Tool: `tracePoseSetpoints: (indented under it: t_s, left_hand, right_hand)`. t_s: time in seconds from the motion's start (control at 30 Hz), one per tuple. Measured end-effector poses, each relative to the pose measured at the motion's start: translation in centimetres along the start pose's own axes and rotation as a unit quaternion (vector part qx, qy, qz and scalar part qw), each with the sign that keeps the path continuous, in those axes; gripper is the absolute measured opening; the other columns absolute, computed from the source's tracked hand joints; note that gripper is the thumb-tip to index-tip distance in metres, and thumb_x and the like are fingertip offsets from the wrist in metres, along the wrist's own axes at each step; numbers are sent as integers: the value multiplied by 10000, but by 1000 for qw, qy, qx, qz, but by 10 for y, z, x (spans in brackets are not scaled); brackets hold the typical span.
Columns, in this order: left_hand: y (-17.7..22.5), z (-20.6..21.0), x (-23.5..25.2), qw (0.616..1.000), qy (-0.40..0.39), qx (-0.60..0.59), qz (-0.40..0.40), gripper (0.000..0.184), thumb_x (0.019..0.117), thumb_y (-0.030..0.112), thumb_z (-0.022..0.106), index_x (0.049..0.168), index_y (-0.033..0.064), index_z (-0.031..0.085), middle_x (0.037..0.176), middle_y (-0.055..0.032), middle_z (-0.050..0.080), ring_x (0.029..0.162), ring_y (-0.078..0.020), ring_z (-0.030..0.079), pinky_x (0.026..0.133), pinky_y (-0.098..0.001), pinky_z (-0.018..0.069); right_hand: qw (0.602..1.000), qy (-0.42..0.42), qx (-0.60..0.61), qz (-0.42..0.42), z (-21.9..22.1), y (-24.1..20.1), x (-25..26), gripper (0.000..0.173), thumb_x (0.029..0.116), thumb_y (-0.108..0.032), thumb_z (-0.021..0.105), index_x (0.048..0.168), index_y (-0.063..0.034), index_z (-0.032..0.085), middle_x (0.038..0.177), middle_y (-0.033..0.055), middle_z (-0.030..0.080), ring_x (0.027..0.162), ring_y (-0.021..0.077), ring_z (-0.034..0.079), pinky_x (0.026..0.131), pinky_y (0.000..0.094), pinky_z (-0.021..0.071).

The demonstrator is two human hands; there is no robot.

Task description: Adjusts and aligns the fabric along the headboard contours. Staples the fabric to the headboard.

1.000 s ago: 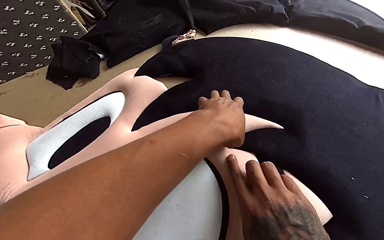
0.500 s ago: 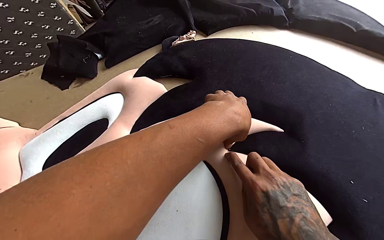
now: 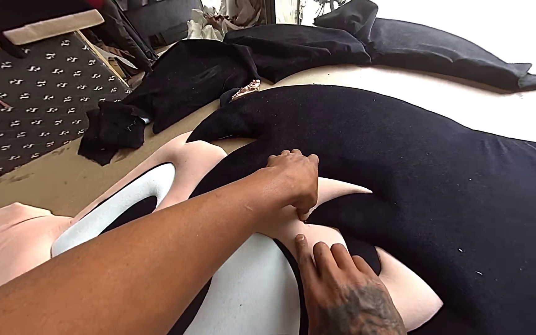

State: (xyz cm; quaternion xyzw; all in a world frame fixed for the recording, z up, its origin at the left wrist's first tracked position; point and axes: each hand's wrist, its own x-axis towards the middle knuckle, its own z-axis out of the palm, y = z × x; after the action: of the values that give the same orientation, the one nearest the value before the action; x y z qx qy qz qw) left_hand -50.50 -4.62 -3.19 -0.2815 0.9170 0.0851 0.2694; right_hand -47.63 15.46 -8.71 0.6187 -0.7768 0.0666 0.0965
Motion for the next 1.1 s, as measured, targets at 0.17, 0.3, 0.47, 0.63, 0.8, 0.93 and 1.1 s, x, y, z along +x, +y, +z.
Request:
tracePoseSetpoints:
  t_s: [0.17, 0.3, 0.47, 0.63, 0.8, 0.93, 1.1]
  left_hand:
    - [-10, 13, -11, 998, 40, -36, -14, 780, 606, 430, 945, 1284, 278, 591, 1183, -35, 572, 1173, -271, 545, 916, -538, 461]
    - [-17, 25, -20, 995, 85, -58, -14, 691, 625, 455, 927, 1215, 305, 599, 1102, 8, 574, 1104, -229, 541, 893, -491, 427]
    - [-34, 52, -26, 977, 174, -124, -2, 704, 634, 553, 895, 1229, 315, 606, 1081, 27, 580, 1081, -218, 545, 884, -473, 427]
    - [-41, 77, -30, 951, 251, -179, 26, 675, 685, 557, 852, 1243, 282, 592, 1093, 17, 585, 1091, -224, 551, 904, -472, 431]
    - [-43, 85, -30, 938, 287, -190, 46, 648, 695, 487, 828, 1243, 257, 570, 1090, 10, 583, 1082, -221, 559, 909, -465, 432]
    - [-44, 86, -31, 936, 289, -191, 55, 637, 715, 513, 828, 1239, 259, 568, 1084, 13, 577, 1079, -220, 552, 898, -459, 431]
    - [-42, 90, -34, 930, 311, -184, 68, 564, 741, 477, 773, 1218, 242, 585, 1082, 8, 586, 1090, -218, 555, 922, -460, 424]
  right_hand:
    - [998, 60, 17, 25, 5, 40, 12, 291, 869, -147, 550, 1035, -157, 789, 834, 65, 660, 704, 249, 657, 475, 372, 475]
    - [995, 75, 18, 64, 4, 79, 21, 309, 931, -191, 497, 1035, -215, 787, 810, 39, 616, 685, 233, 631, 468, 376, 453]
    - [984, 115, 131, 26, 12, 90, 33, 330, 951, -169, 496, 1093, -273, 775, 914, -17, 626, 842, 169, 610, 634, 338, 488]
    - [979, 87, 179, -50, 25, 89, 42, 334, 953, -184, 510, 1119, -315, 768, 1196, 10, 653, 1155, 248, 573, 884, 450, 470]
    - [975, 69, 203, -52, 40, 83, 49, 314, 943, -170, 522, 1024, -338, 775, 1300, 1, 640, 1261, 275, 537, 963, 504, 446]
    - [982, 61, 172, -45, 43, 84, 49, 328, 940, -168, 515, 1008, -359, 773, 1304, -14, 641, 1286, 278, 524, 992, 512, 429]
    - [987, 57, 137, -60, 41, 80, 49, 343, 904, -153, 542, 1061, -351, 774, 1289, 18, 637, 1286, 312, 513, 951, 515, 441]
